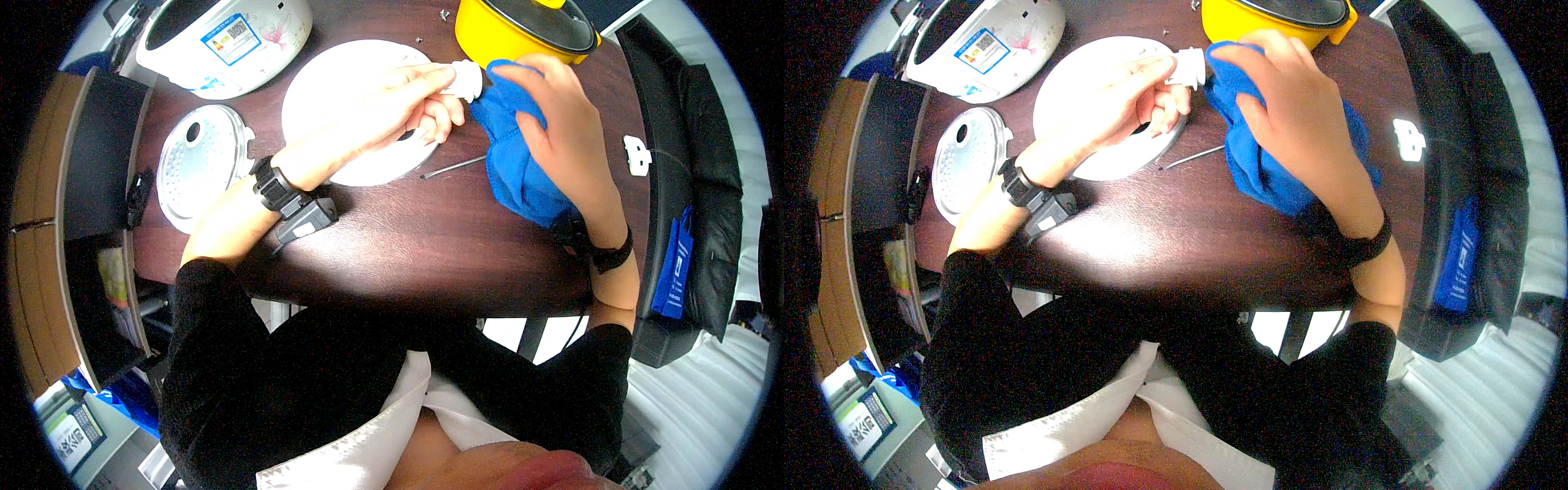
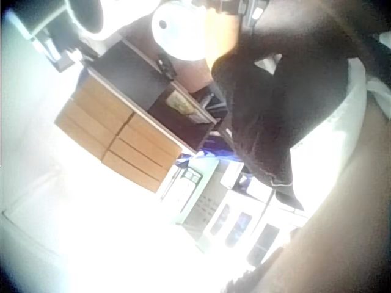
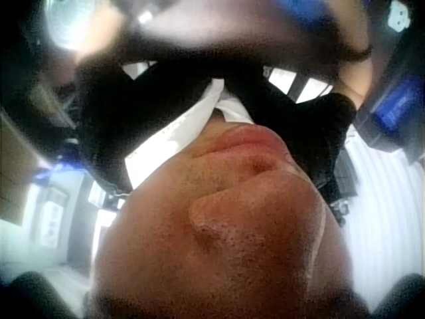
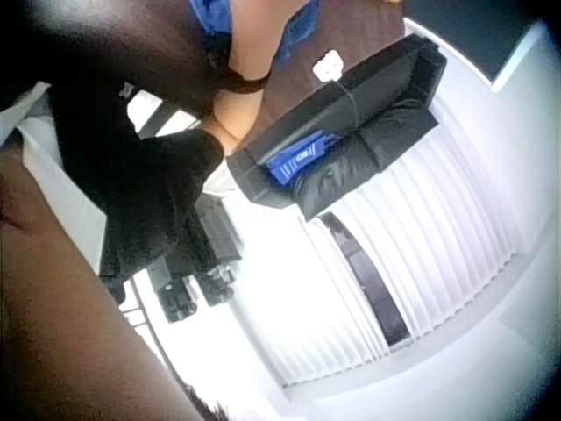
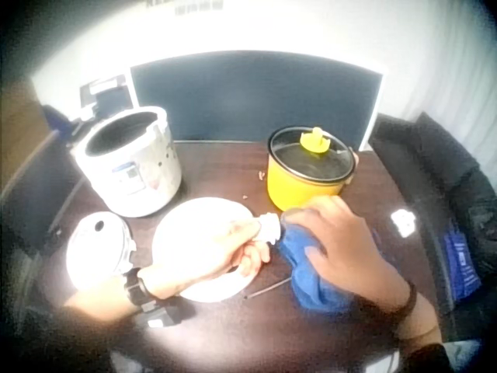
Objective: The person cleans a small white plastic component with a blue cloth, then uses a screwdriver to attach a screw to a white perforated lid. The person handles the lid and screwdriver to assemble the parts on a wooden table.
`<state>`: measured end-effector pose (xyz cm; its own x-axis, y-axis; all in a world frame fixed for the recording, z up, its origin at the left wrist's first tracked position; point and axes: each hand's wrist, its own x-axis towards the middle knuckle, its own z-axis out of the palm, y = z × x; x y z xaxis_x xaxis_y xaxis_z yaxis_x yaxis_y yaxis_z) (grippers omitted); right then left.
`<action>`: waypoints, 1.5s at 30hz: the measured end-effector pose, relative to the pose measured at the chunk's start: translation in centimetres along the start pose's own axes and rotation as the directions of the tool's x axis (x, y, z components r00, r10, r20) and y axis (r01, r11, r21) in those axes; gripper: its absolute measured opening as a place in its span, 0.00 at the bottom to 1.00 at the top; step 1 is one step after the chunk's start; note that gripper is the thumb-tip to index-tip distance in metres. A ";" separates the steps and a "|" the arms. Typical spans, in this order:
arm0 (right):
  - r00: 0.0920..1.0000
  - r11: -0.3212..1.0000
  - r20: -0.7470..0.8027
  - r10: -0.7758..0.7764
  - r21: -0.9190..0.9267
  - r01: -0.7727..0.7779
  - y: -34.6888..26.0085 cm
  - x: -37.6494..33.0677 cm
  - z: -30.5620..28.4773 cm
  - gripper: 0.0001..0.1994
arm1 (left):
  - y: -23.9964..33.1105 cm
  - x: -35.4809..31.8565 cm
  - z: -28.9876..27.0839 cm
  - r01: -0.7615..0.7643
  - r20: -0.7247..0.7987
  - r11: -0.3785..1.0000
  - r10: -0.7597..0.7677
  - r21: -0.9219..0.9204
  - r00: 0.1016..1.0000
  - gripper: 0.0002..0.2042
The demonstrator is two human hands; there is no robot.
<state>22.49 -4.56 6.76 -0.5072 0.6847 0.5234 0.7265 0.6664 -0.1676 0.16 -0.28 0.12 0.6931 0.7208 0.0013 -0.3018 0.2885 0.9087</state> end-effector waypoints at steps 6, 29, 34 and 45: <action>0.999 0.999 0.036 -0.032 -0.042 0.033 0.2 -0.2 1.5 0.23 | 0.0 0.0 0.0 0.014 0.055 1.000 -0.015 0.024 0.998 0.17; 0.999 0.998 0.031 -0.016 0.056 0.014 0.5 -0.1 -0.3 0.20 | 0.4 -0.4 0.8 -0.079 0.044 0.954 0.070 0.291 0.997 0.20; 0.995 0.994 0.095 -0.040 0.102 0.030 0.4 -0.1 0.6 0.20 | -0.1 -0.5 0.9 -0.113 0.073 0.929 0.093 0.351 0.993 0.20; 0.972 0.992 0.214 -0.100 0.102 0.079 -1.4 -0.5 -1.6 0.18 | 0.2 -0.4 1.0 -0.139 -0.060 0.911 0.176 0.388 0.983 0.20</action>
<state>22.43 -6.30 8.06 -0.6646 0.6621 0.3464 0.6332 0.7451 -0.2096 0.47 -1.14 0.72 0.5890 0.7966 0.1359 -0.1176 -0.0819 0.9897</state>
